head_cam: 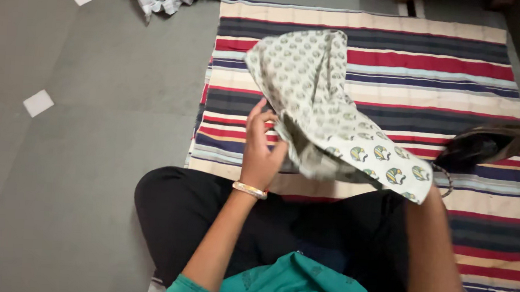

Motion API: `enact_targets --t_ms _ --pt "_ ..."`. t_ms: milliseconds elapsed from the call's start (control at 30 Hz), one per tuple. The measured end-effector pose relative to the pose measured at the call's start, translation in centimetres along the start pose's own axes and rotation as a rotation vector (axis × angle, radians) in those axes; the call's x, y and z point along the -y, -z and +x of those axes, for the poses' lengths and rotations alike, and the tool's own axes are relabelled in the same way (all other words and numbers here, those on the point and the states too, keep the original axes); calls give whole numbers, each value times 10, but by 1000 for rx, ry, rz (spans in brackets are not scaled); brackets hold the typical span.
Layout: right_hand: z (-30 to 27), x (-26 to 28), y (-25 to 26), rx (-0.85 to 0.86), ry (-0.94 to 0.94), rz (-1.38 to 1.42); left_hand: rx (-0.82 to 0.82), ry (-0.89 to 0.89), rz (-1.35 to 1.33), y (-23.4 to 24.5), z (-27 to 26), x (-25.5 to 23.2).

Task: The person irons a patterned cloth laid on a striped mat, smoothing it with hands and using an electric iron. The person repeatedly folds and unfolds sections of the cloth while ironing different areas.

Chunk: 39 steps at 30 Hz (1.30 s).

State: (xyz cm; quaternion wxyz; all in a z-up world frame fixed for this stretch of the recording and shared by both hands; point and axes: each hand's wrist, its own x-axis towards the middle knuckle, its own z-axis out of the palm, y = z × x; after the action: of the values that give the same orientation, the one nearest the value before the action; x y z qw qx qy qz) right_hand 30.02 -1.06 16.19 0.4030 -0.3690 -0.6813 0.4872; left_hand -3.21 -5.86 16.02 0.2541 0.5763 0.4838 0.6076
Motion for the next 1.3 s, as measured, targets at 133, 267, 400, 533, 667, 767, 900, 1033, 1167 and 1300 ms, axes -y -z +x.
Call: enact_targets --t_ms 133,267,400,533,667,767,900,1033,1167,1300 --pt "-4 33 27 61 -199 49 417 -279 334 -11 5 -40" --pt "15 50 24 60 -335 -224 541 -387 309 -36 -4 -41" --pt "20 81 15 6 -331 -521 377 328 99 -33 7 -3" --pt "10 105 1 -167 -332 -1236 -77 467 -260 7 21 21" --pt "4 103 -7 -358 -184 -1283 -31 594 217 36 -1 11" --pt "1 97 -10 -423 26 -1036 302 395 357 38 -14 6" --pt "1 99 -11 -493 158 -825 520 156 371 26 -28 12" --pt "-5 111 -1 -518 205 -1265 645 59 479 12 -34 16" --pt "-12 110 9 -555 206 -1580 505 183 696 6 -25 3" --pt "-15 93 20 -616 -86 -1575 178 204 607 15 2 -25"
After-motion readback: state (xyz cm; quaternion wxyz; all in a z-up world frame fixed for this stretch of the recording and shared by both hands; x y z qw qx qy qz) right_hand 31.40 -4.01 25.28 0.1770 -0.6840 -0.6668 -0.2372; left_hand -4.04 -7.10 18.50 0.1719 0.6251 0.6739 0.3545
